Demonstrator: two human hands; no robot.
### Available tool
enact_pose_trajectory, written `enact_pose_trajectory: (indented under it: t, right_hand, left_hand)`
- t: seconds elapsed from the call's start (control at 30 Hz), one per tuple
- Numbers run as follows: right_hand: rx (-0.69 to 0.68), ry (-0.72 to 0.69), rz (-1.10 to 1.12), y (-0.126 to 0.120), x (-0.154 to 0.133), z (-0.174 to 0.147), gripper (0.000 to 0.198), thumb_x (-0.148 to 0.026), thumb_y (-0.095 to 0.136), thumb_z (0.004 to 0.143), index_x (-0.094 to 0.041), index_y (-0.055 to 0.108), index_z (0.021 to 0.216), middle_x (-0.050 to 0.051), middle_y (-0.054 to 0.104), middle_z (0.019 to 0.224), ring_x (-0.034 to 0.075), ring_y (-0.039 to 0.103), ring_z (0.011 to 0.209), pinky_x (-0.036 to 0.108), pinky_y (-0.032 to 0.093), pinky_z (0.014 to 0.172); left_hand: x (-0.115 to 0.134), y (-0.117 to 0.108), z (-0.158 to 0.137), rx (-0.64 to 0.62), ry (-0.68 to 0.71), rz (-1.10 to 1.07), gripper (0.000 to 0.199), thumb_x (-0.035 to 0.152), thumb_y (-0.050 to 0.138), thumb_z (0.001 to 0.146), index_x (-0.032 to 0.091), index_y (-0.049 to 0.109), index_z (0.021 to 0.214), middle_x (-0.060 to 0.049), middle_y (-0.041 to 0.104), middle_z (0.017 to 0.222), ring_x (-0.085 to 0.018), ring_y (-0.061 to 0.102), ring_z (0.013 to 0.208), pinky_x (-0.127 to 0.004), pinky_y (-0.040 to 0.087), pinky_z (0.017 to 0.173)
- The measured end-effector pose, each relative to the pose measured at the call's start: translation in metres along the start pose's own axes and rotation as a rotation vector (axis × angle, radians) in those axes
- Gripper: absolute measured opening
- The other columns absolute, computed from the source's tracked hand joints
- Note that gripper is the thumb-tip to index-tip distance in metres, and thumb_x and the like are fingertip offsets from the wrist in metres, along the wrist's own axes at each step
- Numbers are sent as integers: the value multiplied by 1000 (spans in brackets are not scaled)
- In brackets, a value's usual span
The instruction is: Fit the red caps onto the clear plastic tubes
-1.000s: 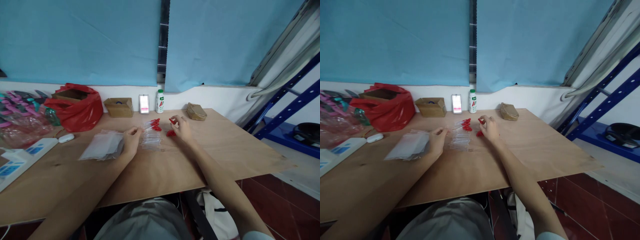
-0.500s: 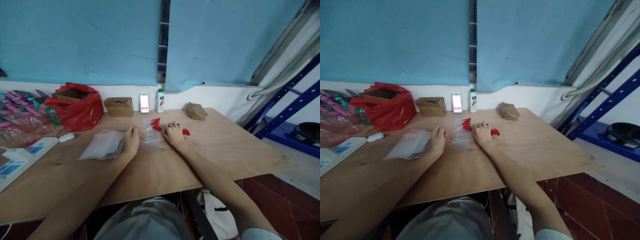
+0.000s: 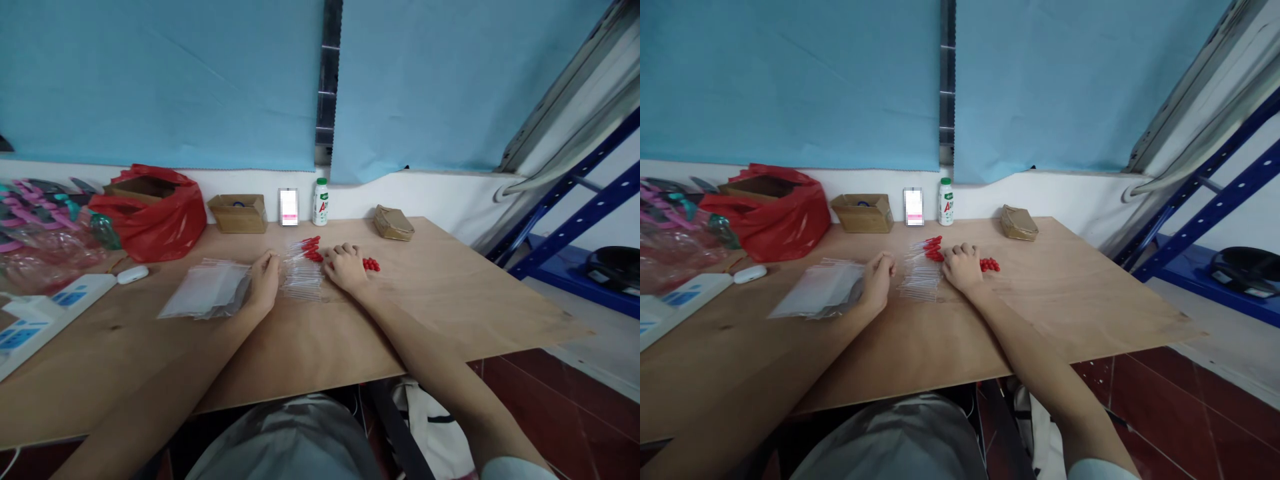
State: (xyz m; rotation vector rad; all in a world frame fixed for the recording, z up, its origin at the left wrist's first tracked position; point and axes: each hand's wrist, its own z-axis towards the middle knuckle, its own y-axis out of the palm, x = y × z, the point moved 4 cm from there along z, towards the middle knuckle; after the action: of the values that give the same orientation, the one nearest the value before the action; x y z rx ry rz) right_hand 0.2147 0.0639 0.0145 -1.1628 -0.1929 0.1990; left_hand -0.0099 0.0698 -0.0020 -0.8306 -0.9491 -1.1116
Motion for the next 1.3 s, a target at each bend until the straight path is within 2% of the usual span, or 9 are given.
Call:
enact_pose_trajectory:
  t: [0.2,0.3,0.53,0.67,0.87,1.03,1.13,1.3]
  right_hand:
    - [-10,-41,-12,8,-6,12,47,-34,43,106,-21,50,150,17,70,130,35,50,125,54,28,110]
    - [-21,-40,-30,9,-6,21,51,-33,42,106,-23,46,155,17,70,132,36,50,126,56,28,111]
    - [-37,-71,-80,11,-15,48,43,-22,41,105,-26,58,144,16,75,121,36,53,121,64,21,113]
    - [-41,-100,-106,16,-20,57,35,-17,42,104,-23,68,127,15,76,115,33,54,119,62,21,114]
    - [4,-85,-113,17,-21,56,35,-15,42,103,-22,68,125,14,76,114,32,54,117,56,26,112]
    - [22,-98,-92,8,-23,50,34,-14,41,103,-20,68,122,16,72,120,32,51,116,52,28,110]
    - [85,-118,-67,-2,-23,45,33,-16,41,104,-19,69,121,17,67,125,32,50,115,48,30,108]
    - [197,-175,43,-20,-21,37,30,-18,44,103,-19,66,125,14,64,131,30,51,117,43,29,110]
  left_hand:
    - [2,4,-3,-91,13,-113,20,35,55,86,24,58,69,2,50,65,-16,48,61,-27,36,57]
    - [0,5,-3,-114,11,-81,19,34,54,86,25,65,73,2,52,66,-16,50,62,-27,37,57]
    - [-3,6,-4,-141,95,-81,21,33,54,88,22,70,81,1,61,72,-15,56,68,-25,42,61]
    - [-2,4,-5,-119,72,-32,28,43,54,92,22,68,80,0,65,75,-16,59,72,-25,45,64]
    - [0,2,-4,-94,53,26,28,43,54,91,23,69,78,0,65,76,-17,59,69,-26,44,60]
    - [0,-1,-3,-76,65,39,26,36,51,88,22,71,80,0,64,73,-16,57,65,-25,42,59]
    - [1,-2,-2,-79,96,51,23,29,51,87,22,73,83,1,62,71,-15,56,64,-26,42,60]
    - [7,-3,-2,-96,191,172,22,24,51,92,22,73,92,-1,70,86,-18,63,77,-28,49,73]
